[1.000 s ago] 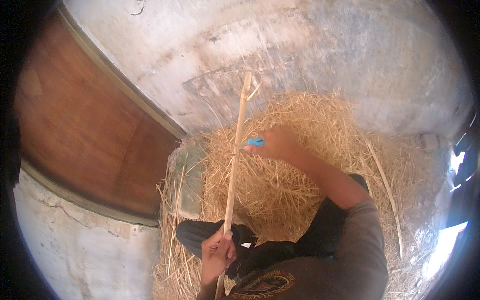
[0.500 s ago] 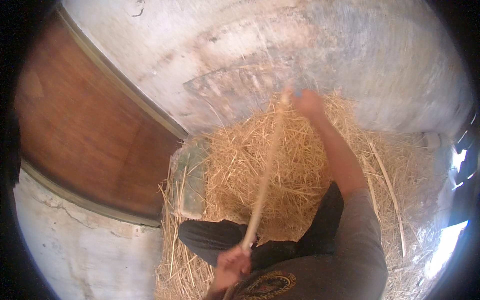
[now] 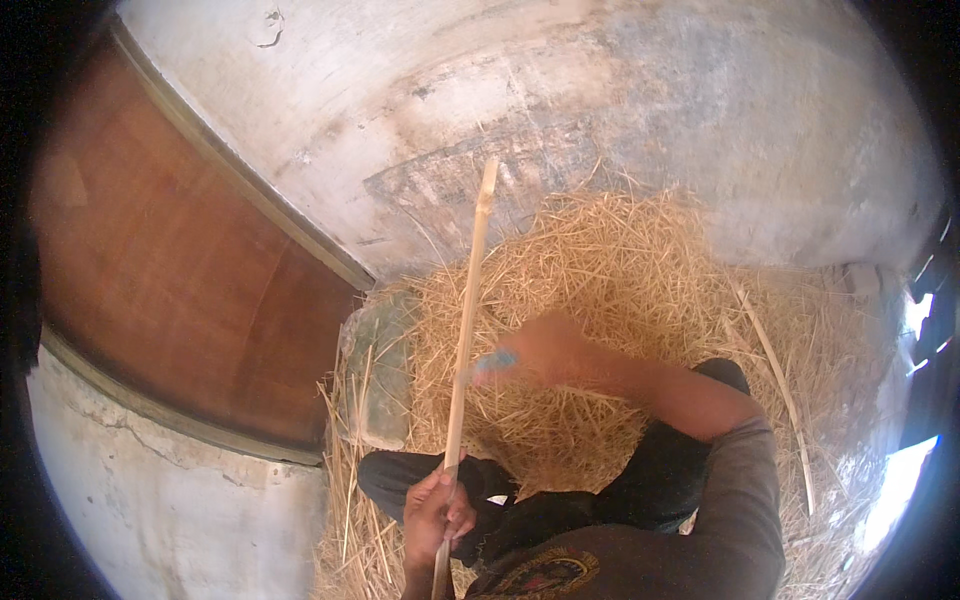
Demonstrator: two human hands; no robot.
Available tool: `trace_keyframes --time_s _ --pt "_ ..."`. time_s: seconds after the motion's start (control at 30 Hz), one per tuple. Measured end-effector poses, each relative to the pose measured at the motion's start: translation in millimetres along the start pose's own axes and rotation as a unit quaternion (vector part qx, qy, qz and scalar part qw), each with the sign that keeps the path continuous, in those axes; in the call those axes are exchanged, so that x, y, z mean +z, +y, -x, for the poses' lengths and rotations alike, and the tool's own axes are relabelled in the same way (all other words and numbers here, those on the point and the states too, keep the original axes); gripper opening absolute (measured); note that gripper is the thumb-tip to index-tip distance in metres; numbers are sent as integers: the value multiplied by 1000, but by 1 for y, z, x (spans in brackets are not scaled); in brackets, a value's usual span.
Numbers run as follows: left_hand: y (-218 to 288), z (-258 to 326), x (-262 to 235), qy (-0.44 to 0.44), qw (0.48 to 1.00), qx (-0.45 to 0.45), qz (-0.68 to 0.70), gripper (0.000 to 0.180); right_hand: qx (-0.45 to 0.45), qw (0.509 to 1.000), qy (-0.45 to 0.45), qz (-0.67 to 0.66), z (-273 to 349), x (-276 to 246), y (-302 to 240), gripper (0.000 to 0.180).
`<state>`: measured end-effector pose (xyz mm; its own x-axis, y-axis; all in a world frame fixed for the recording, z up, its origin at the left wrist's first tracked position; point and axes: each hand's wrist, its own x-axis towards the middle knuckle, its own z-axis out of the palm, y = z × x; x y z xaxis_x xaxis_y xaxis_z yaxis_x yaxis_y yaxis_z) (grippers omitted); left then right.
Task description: The person sits on a pile of straw and uses a small knife to shave and smooth a long, thin stick. They hold the stick with one hand and carefully scrape along its length with the knife in the other hand.
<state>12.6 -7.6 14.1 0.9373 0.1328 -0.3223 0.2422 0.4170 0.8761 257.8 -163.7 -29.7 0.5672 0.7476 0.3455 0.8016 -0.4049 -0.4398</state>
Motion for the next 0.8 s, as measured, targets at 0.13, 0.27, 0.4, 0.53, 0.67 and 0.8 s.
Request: trace_keyframes --time_s 0.13,0.27,0.4,0.53,0.67,0.8 --pt "-1 3 4 0 1000 2 -20 39 30 998 12 62 -11 6 7 66" --pt "-2 6 5 27 998 -16 -54 36 121 990 23 74 -20 9 15 71" --pt "3 6 -4 49 991 38 -121 36 -78 995 -22 67 -12 9 -32 75" --pt "-4 8 1 63 972 50 -223 37 108 986 26 123 -39 6 34 76" --pt "-3 14 4 99 967 33 -232 36 60 993 18 103 -36 16 7 75" --pt "-4 11 -1 106 957 59 -264 38 -41 991 -48 121 -21 19 -17 75"
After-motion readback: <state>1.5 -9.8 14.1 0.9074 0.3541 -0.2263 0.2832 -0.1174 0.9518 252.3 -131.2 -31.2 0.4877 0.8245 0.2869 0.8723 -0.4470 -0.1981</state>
